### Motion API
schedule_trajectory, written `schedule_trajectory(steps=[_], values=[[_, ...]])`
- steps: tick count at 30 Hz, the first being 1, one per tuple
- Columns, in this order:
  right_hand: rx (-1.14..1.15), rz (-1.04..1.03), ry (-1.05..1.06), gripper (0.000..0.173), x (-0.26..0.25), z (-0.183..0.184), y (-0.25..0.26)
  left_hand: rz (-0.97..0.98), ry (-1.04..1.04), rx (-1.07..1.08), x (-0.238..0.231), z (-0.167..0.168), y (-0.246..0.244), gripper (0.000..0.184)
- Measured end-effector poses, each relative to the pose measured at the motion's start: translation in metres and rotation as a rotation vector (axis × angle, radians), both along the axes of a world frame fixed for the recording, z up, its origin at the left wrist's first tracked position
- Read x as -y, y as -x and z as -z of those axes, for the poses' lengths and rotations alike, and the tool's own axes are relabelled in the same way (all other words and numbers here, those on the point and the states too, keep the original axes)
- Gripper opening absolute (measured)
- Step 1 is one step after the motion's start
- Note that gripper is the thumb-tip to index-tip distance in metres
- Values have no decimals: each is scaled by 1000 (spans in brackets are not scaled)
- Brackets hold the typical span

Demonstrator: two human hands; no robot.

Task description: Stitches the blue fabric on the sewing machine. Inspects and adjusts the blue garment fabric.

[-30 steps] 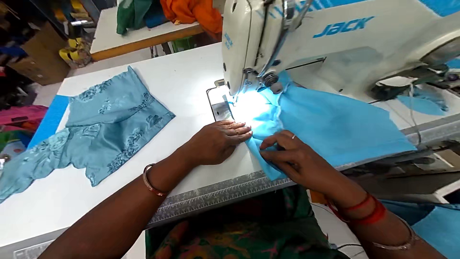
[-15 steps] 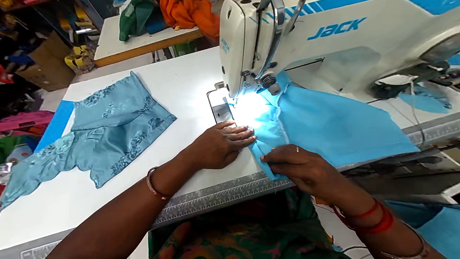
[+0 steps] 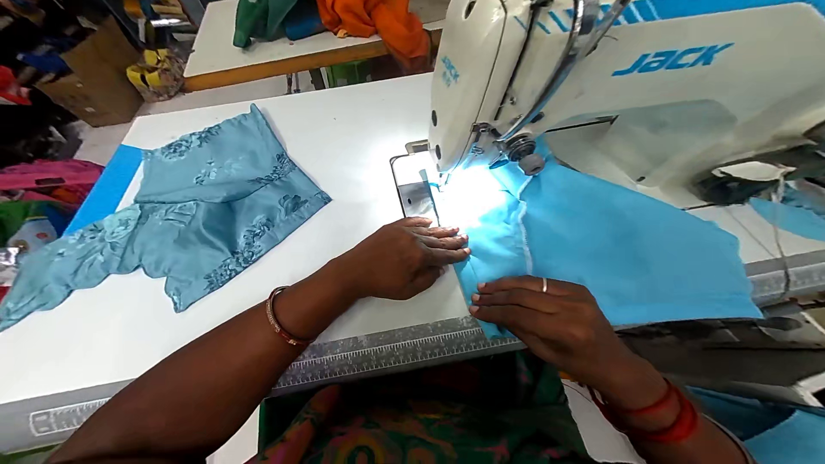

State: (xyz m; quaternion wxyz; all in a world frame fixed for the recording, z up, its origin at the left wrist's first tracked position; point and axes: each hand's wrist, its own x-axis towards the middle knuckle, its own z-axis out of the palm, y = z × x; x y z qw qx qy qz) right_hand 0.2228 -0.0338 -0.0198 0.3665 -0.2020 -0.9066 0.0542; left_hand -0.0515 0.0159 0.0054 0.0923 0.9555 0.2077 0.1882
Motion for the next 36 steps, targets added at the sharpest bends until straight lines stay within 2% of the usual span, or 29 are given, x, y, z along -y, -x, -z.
schedule_trajectory(steps=[3, 8, 11, 36], values=[[-15, 30, 100, 24, 0, -3, 0, 22, 10, 12, 1, -1, 1, 43], [307, 393, 92, 59, -8, -8, 1, 83, 6, 6, 6, -4, 1, 42], [389, 495, 51, 65, -1, -10, 4, 90, 23, 12, 4, -3, 4, 42], [385, 476, 96, 64, -5, -11, 0, 91, 53, 20, -5, -3, 7, 42]])
